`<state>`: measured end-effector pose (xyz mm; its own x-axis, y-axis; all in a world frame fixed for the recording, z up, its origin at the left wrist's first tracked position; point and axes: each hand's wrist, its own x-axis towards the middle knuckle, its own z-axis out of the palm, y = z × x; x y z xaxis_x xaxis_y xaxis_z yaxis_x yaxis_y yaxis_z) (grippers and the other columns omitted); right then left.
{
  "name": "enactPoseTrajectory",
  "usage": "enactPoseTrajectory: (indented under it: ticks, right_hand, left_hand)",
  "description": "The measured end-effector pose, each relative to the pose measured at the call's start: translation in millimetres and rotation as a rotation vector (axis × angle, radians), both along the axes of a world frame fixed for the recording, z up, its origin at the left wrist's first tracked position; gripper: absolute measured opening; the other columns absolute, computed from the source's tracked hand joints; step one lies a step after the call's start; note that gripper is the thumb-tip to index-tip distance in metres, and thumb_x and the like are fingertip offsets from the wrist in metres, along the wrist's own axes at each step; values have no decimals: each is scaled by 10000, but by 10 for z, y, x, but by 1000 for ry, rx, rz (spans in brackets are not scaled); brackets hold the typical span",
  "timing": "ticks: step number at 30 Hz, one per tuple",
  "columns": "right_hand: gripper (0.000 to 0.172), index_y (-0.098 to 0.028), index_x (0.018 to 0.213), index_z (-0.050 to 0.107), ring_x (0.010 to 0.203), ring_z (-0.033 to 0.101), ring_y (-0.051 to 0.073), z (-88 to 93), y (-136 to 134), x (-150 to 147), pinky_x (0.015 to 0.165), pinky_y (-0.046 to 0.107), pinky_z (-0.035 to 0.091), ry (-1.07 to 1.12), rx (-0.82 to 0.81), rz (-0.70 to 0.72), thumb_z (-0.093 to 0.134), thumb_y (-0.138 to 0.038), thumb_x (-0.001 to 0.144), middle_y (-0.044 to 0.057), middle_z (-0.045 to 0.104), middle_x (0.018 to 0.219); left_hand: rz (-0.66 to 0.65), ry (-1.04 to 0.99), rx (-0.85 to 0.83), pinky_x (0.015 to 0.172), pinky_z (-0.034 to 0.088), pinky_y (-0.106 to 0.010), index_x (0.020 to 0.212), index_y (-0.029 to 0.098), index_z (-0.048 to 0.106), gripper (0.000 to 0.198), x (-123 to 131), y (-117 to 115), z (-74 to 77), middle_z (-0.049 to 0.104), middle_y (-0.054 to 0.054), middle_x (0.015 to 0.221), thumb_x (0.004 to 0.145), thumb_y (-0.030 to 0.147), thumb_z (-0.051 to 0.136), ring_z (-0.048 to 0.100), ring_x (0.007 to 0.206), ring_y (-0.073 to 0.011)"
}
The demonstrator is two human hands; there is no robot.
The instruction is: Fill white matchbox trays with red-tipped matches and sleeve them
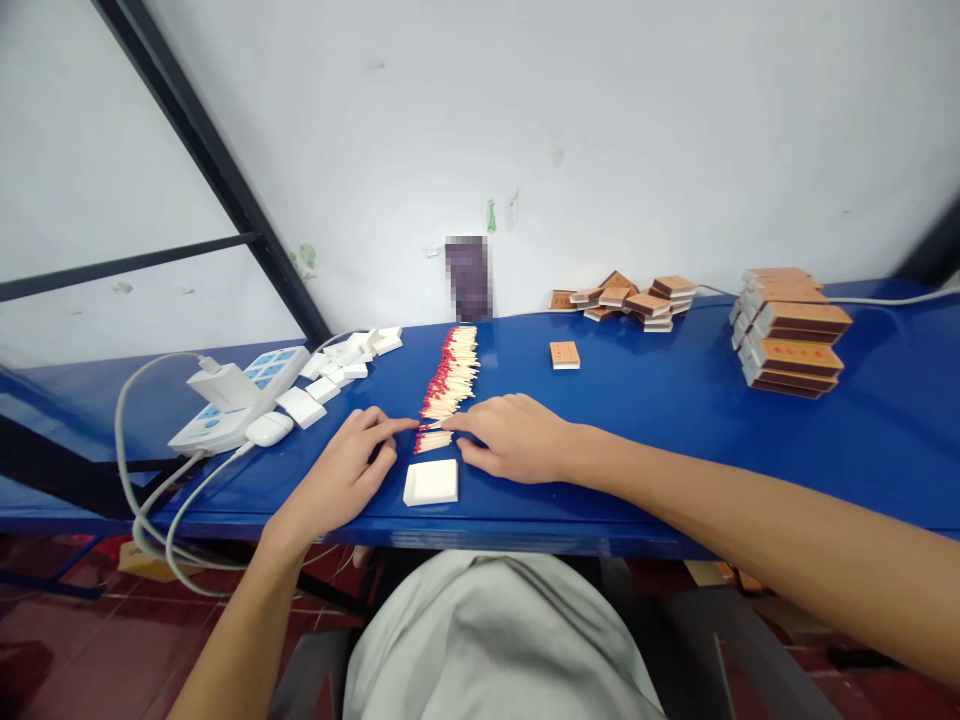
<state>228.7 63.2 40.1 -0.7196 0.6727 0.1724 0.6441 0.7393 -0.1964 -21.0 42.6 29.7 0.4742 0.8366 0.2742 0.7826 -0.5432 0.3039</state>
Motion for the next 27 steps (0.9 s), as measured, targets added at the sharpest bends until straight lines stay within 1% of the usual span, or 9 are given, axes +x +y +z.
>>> enactPoseTrajectory:
  ticks: [6, 9, 12, 16, 22, 27]
  right_hand:
    - [418, -256, 1351, 596, 954, 694, 234, 7, -3, -2, 800, 319, 473, -1, -14, -10, 429, -297, 969, 75, 736, 1124]
    - [424, -245, 1355, 593, 977, 690, 237, 7, -2, -2, 810, 322, 474, -11, -18, -13, 426, -302, 969, 81, 730, 1144]
    - [431, -235, 1359, 586, 1012, 683, 249, 5, 3, -2, 832, 337, 475, -18, -19, -21, 408, -324, 978, 85, 726, 1152]
    - [443, -233, 1379, 564, 988, 686, 255, 8, 14, 2, 816, 346, 478, -26, -25, -7, 395, -348, 985, 89, 731, 1124]
    - [452, -234, 1404, 536, 1019, 678, 259, 23, 7, -3, 848, 352, 471, -15, -33, -5, 412, -328, 979, 97, 723, 1155]
    - [449, -246, 1402, 535, 1002, 679, 255, 26, 7, -10, 845, 349, 468, -20, -45, -12, 408, -331, 980, 88, 730, 1128]
  left_hand:
    - [-1, 2, -4, 885, 437, -405, 1315, 243, 610, 403, 3, 1, -4, 548, -55, 934, 995, 235, 366, 502, 916, -233]
    - [1, 13, -9, 878, 433, -402, 1330, 254, 599, 409, 3, 9, -7, 546, -54, 938, 996, 230, 364, 501, 918, -233]
    - [8, 25, -7, 881, 429, -405, 1320, 253, 611, 409, 4, 9, -3, 546, -56, 951, 992, 222, 368, 503, 925, -234]
    - [14, 38, 1, 891, 424, -413, 1322, 252, 613, 416, 5, -1, -3, 540, -58, 954, 990, 211, 366, 505, 937, -236]
    - [12, 41, 19, 886, 424, -408, 1320, 242, 611, 411, 10, 7, -21, 543, -60, 953, 992, 213, 366, 506, 933, -238]
    - [5, 45, 41, 882, 426, -406, 1367, 229, 557, 419, 5, -7, -23, 541, -59, 966, 1000, 212, 356, 494, 943, -243]
